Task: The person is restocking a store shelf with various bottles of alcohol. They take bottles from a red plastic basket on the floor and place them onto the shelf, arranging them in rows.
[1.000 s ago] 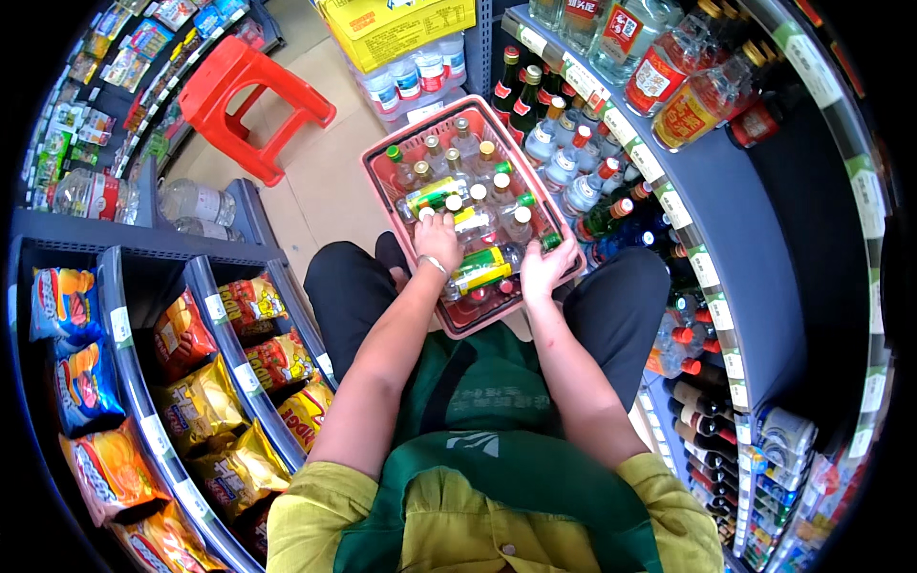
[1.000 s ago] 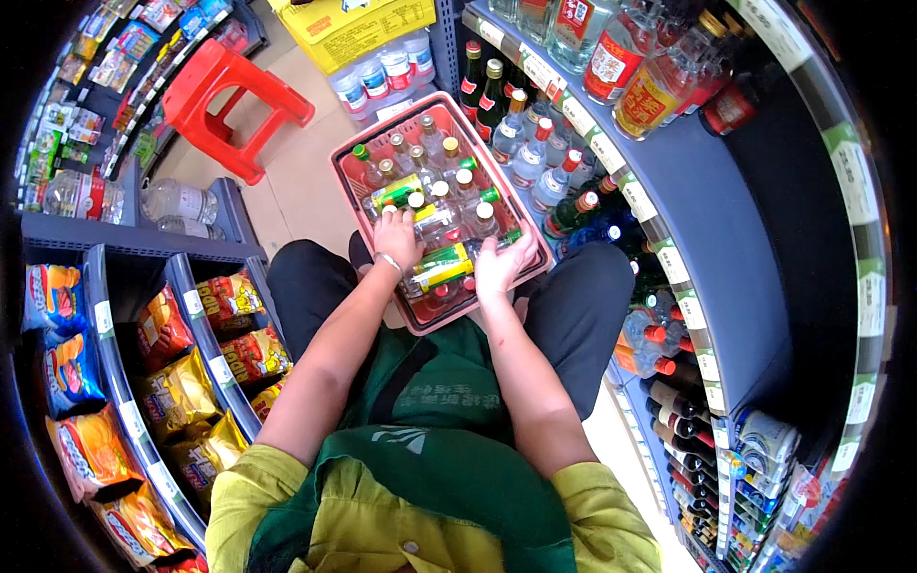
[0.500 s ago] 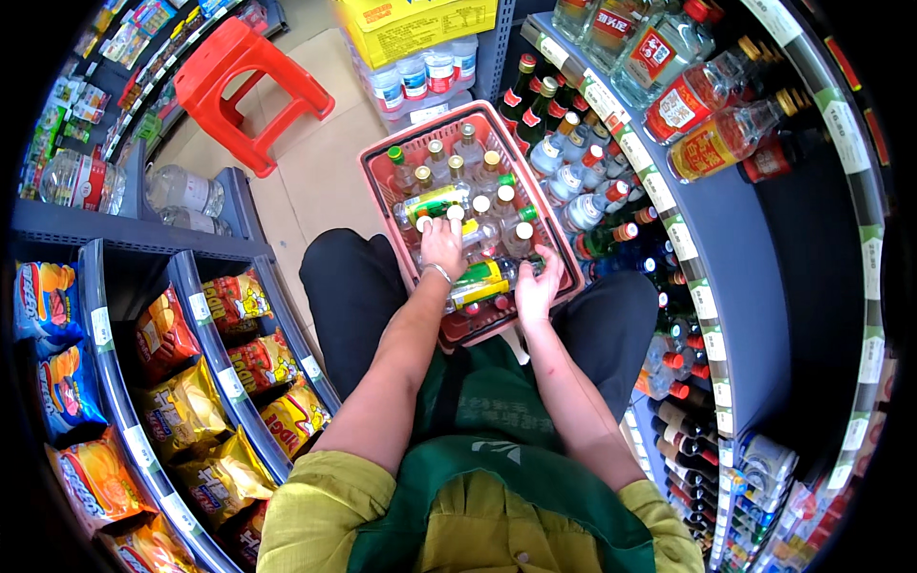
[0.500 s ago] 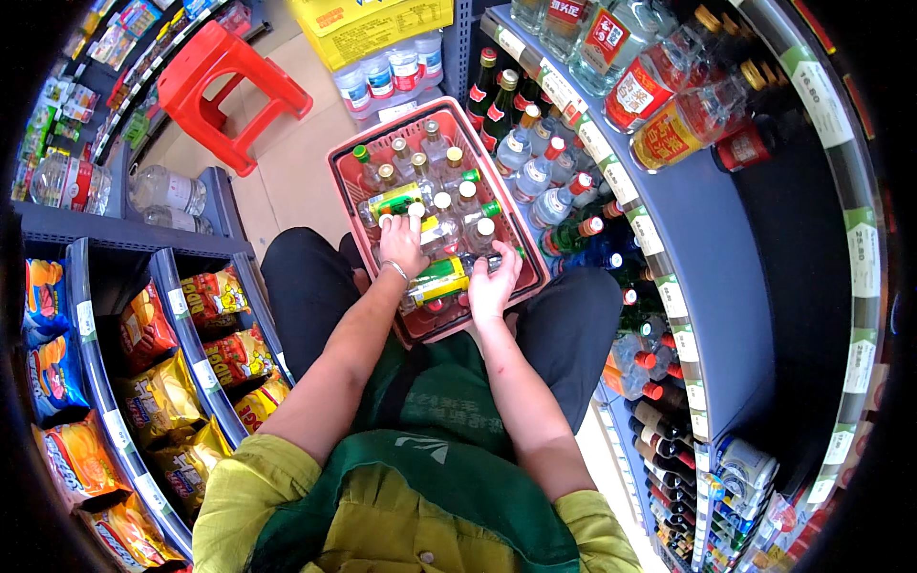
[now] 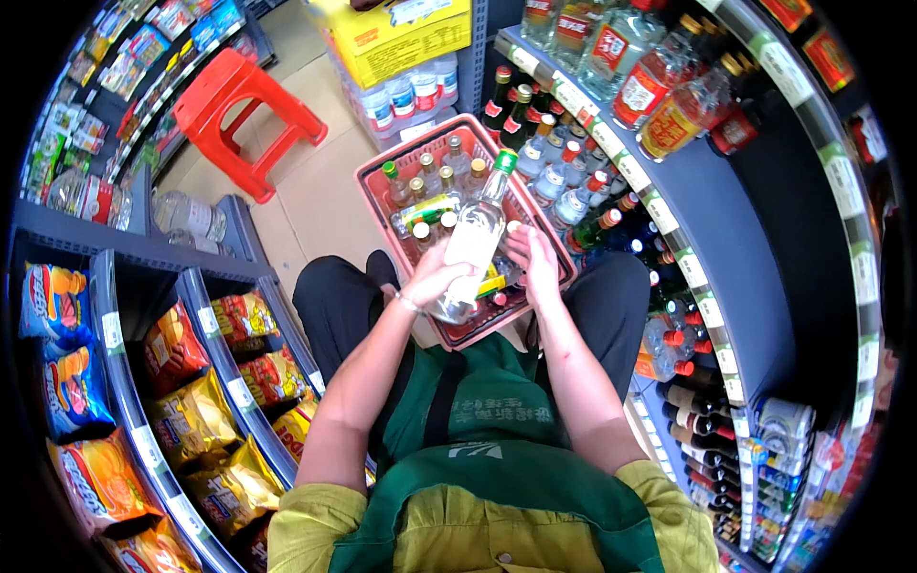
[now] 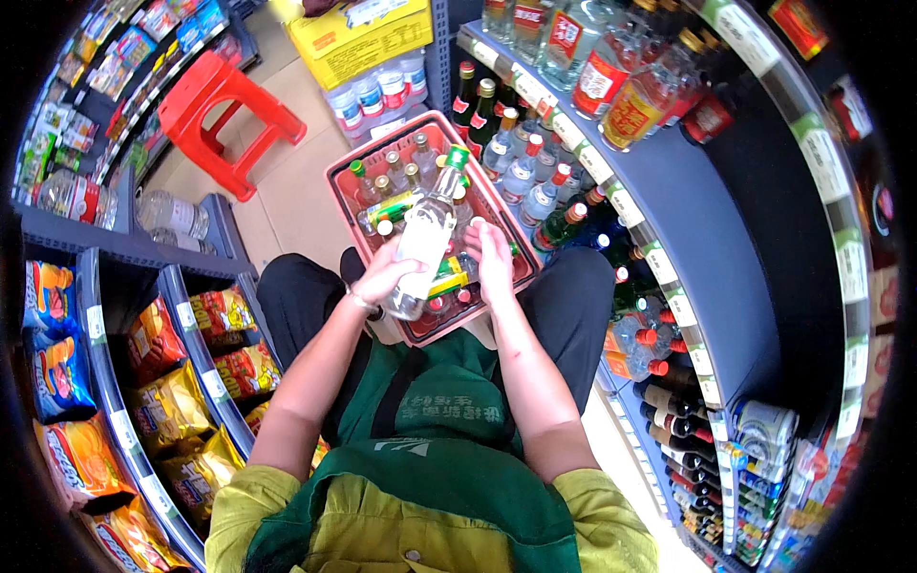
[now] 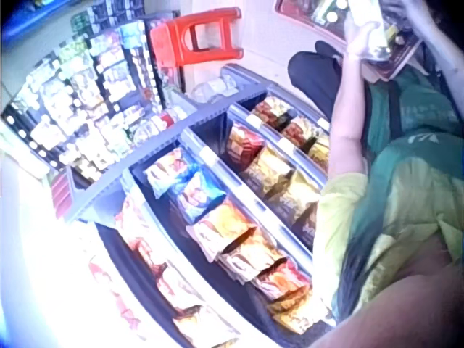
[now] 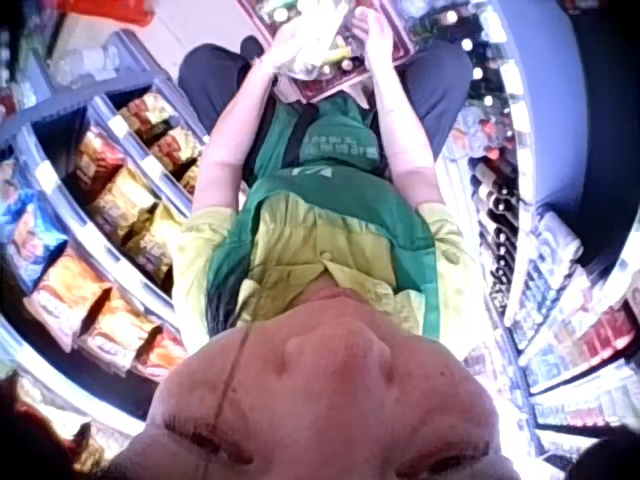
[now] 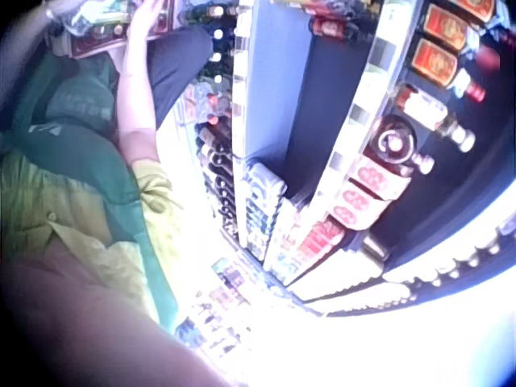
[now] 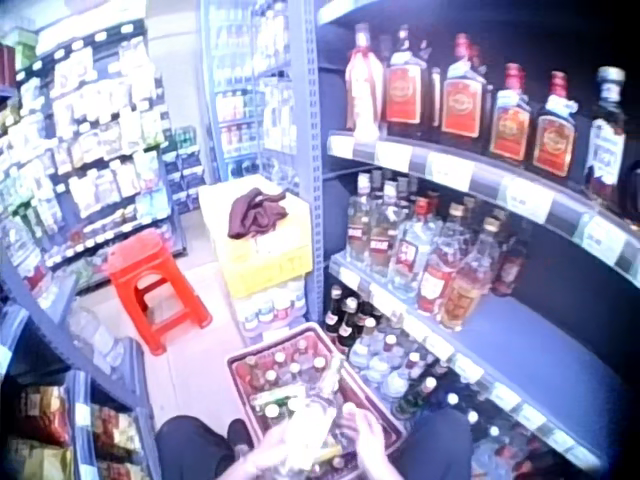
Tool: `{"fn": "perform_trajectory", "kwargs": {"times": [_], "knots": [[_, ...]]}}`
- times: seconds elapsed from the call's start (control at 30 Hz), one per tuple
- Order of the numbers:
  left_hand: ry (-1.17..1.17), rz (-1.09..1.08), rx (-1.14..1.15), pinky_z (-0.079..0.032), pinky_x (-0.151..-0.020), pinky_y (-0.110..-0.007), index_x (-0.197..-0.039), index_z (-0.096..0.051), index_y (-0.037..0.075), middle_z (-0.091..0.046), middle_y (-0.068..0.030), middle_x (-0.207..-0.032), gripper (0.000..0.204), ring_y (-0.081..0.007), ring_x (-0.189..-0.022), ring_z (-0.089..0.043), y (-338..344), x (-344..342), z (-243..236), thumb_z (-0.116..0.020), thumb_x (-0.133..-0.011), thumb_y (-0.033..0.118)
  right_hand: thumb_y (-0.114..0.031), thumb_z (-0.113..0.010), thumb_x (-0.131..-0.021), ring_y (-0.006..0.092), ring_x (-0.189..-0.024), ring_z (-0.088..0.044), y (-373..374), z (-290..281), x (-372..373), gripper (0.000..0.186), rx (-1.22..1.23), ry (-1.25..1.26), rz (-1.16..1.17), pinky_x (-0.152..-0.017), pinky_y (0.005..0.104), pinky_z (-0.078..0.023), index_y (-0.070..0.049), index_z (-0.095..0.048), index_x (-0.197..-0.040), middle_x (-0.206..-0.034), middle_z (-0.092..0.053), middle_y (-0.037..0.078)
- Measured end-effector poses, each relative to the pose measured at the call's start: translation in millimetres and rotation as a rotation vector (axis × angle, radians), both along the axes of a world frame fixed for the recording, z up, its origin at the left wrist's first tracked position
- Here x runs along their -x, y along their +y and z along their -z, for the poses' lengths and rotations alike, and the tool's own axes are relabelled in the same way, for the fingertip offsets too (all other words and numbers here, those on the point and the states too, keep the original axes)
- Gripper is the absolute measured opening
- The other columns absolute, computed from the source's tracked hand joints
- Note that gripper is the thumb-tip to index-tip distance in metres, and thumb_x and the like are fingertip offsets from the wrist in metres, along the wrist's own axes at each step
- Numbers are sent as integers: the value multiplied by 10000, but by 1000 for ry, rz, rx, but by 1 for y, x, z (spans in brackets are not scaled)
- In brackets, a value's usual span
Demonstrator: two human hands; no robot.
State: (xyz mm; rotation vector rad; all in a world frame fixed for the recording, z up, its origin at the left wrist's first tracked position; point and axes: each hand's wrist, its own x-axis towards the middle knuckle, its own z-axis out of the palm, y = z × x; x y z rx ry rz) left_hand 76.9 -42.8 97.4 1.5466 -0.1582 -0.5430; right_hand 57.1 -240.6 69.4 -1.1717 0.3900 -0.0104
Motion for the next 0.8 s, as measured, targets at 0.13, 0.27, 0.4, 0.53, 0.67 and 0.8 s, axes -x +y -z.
{"fn": "perform_trajectory", "kwargs": {"times": [0.13,0.27,0.4,0.53,0.67,0.8], "knots": [[649,209,706,-537,-746,-432,-1251,-406,-45,-596,-230,-1025,701,-356,-847,-629,-27,42,-22,-582,-749,412,-457,-476,-902,322,-1073,-559,1,-70,-4,568,-646,-266,-434,-928,431,-440,-5,-454,-1246,-1126,-576,201],[515,405,826,-544,-758,-419,-1152,-484,-60,-618,-230,-971,703,-339,-815,-650,-56,66,-43,-464,-823,561,-337,-607,-814,358,-864,-628,-15,-88,0,444,-796,-284,-463,-794,478,-518,14,-526,-1075,-940,-607,230],[344,229,488,-540,-732,-348,-1088,-358,47,-597,-115,-946,423,-219,-849,-643,-55,75,-18,-605,-855,300,-223,-574,-878,203,-633,-621,-20,-114,9,262,-186,-67,-88,-594,308,-548,22,-541,-964,-768,-609,119],[479,256,519,-533,-741,-345,-1165,-401,24,-602,-144,-974,540,-245,-834,-641,-63,79,-14,-561,-849,432,-269,-572,-872,229,-713,-628,-36,-79,8,296,-287,-168,-165,-658,335,-544,6,-537,-975,-827,-609,141],[778,461,835,-526,-770,-404,-1290,-389,18,-588,-220,-1049,742,-335,-867,-634,-63,83,4,-394,-856,620,-290,-580,-837,365,-895,-635,-46,-82,7,329,-694,-215,-348,-780,468,-535,-16,-547,-1015,-975,-623,222],[802,430,716,-531,-761,-411,-1291,-389,23,-600,-230,-1023,753,-341,-861,-640,-71,78,0,-306,-875,646,-261,-578,-826,347,-788,-654,-55,-68,2,280,-652,-83,-250,-726,429,-553,-13,-559,-955,-896,-635,214]]}}
